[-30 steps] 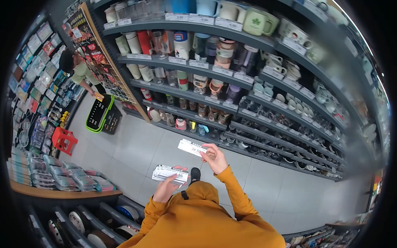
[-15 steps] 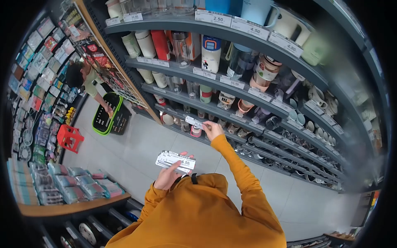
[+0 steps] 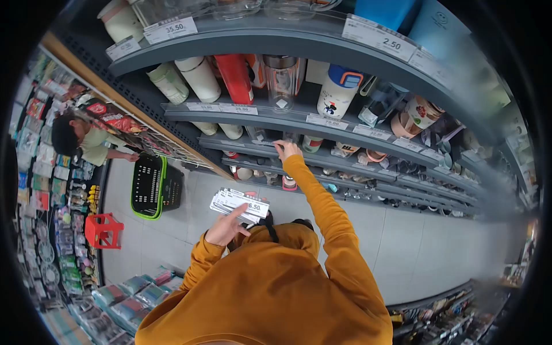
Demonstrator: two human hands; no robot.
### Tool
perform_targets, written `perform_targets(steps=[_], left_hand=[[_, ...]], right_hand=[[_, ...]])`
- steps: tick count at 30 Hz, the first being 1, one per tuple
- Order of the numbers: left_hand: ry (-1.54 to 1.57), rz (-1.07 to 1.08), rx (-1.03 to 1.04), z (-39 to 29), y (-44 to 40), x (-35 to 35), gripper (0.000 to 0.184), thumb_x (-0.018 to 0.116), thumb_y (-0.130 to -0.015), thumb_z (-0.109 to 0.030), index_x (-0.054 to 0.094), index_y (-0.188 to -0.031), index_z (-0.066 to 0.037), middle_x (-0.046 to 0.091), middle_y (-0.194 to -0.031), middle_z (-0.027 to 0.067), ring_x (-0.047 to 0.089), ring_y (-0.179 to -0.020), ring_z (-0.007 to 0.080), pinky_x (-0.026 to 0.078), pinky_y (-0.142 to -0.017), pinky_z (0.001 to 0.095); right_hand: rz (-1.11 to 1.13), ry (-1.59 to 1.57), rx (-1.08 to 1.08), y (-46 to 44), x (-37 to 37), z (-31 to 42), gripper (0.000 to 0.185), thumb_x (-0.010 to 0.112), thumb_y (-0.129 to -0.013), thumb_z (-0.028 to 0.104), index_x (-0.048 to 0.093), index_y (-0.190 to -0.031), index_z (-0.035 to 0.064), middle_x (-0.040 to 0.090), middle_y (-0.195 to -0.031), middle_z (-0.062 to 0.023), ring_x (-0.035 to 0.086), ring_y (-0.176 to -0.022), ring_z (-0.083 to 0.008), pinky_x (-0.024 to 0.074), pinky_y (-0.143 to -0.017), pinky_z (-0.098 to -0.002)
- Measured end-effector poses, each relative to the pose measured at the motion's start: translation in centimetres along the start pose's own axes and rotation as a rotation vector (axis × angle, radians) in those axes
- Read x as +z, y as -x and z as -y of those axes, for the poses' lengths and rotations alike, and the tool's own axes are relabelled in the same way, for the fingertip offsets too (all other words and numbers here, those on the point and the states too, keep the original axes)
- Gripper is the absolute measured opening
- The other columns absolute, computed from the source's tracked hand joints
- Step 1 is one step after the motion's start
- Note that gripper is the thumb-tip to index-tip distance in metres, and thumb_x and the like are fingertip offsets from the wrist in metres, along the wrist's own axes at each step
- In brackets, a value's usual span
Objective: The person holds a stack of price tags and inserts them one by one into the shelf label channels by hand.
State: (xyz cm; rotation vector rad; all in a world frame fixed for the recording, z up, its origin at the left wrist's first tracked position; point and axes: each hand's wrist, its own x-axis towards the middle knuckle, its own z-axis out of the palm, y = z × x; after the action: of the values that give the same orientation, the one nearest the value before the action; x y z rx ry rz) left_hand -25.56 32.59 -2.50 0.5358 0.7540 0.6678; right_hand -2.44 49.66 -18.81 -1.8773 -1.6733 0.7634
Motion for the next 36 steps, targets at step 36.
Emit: perform_targets(steps=[36], left_hand=[[0.046, 0.083, -0.078, -6.7, -4.4, -8.4, 0.042, 0.049, -0.098, -0.013, 0.04, -0.138, -0.004, 0.054, -0.128, 0.0107, 0.058, -0.111, 0.0194, 0.054, -0.09, 0.0386]], right_hand=[[0.143, 0.373, -0.128, -3.8, 3.7, 0.4, 0.023, 0.055, -0.091, 0.034, 0.065, -0.105, 0.0188, 0.068, -0.101, -0.0087, 0.063, -0.09, -0.0356, 0.0515, -0.078, -0.0467]])
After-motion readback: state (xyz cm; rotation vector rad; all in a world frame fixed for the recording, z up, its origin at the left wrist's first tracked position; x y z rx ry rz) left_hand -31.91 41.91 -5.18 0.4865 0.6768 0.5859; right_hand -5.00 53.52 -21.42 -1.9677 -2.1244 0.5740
